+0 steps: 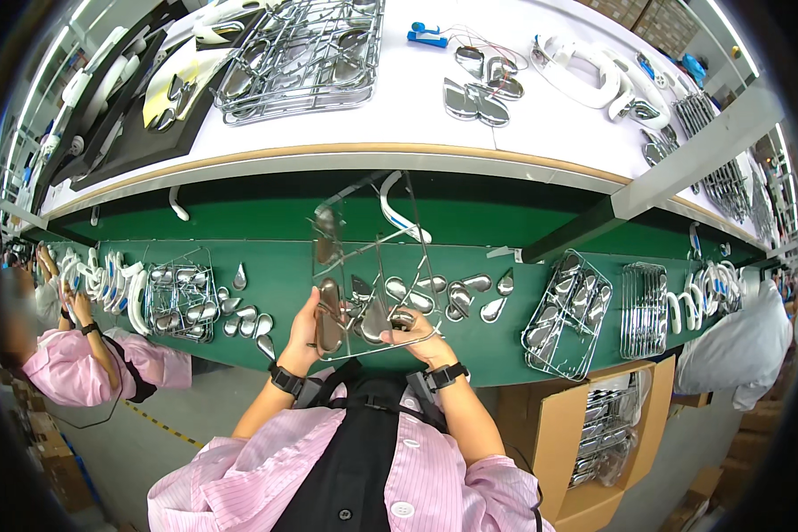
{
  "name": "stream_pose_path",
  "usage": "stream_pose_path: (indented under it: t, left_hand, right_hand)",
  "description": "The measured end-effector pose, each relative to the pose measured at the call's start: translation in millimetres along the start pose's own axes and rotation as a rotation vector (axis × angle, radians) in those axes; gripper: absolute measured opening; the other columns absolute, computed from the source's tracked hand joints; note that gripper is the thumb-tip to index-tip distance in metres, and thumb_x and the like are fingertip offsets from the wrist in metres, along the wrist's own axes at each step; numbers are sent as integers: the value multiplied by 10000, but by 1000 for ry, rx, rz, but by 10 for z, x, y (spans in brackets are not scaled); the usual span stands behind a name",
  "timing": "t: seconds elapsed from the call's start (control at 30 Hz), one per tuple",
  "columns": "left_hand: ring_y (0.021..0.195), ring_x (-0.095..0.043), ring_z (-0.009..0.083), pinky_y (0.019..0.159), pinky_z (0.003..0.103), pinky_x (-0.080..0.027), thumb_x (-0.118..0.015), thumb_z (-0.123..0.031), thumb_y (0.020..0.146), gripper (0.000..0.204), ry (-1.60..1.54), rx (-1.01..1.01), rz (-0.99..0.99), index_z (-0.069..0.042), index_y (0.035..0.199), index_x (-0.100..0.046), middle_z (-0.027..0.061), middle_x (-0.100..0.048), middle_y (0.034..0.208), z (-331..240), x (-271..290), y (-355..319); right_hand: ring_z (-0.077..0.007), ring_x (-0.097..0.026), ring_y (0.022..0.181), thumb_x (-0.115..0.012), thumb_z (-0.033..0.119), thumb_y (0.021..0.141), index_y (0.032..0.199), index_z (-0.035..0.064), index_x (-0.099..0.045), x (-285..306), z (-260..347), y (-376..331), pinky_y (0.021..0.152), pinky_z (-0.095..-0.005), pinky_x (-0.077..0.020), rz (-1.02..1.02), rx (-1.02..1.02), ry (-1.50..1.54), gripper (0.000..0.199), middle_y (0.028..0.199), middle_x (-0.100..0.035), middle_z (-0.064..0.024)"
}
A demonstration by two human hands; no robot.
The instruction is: Assembling and inspecting small metallic and plastic components on a production line.
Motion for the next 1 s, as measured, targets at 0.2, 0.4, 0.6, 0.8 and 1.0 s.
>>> stream_pose_path:
  t: [0.2,0.4,0.6,0.8,1.0]
  left_hand:
    - [762,-644,237,670,339,-551,-435,-424,992,474,70,362,167,6,1161,-543,146,-658,969,296,73,56]
    - [777,-654,235,696,345,-557,-375,-415,1013,467,209,189,227,-11,1185,-535,158,-656,979,-181,-195,-257]
    - [814,-657,208,749,329,-551,-339,-320,1039,432,568,-66,671,20,1293,-418,142,-637,1038,-333,-865,-465]
    - [812,-634,193,755,319,-530,-385,-313,1025,387,517,-257,829,-4,1258,-402,136,-567,1088,-815,-1652,-829]
    - [841,-652,311,717,414,-571,-365,-225,1007,266,294,-479,736,-85,1212,-270,191,-533,1123,-2054,-1932,-902]
  right_hand:
    - [-170,-671,840,-650,96,834,1013,22,-662,606,-93,272,690,-269,-514,-192,130,-552,194,927,-710,-77]
    - [-360,-638,913,-722,285,758,1076,50,-644,1181,-44,-14,782,-418,-503,-788,124,-1349,403,977,-664,-176]
    - [-238,-625,907,-544,255,933,1106,34,-601,1062,367,-541,813,-354,-495,-741,412,-335,287,987,-649,-86]
    - [-239,-593,720,-443,531,917,1261,-18,-415,30,1338,-1609,667,-367,-507,-364,848,-8,649,980,-572,-183]
    - [-142,-574,730,-556,63,870,1455,-17,-246,-1154,2403,-1131,655,-259,-478,-329,926,-560,666,1201,-497,-156]
Point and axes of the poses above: each hand's wrist, its own y-axis towards the middle knuckle, its own x-axis out of the back of the hand, z = x × y, the point moved 4 cm from there along y, towards the middle knuckle
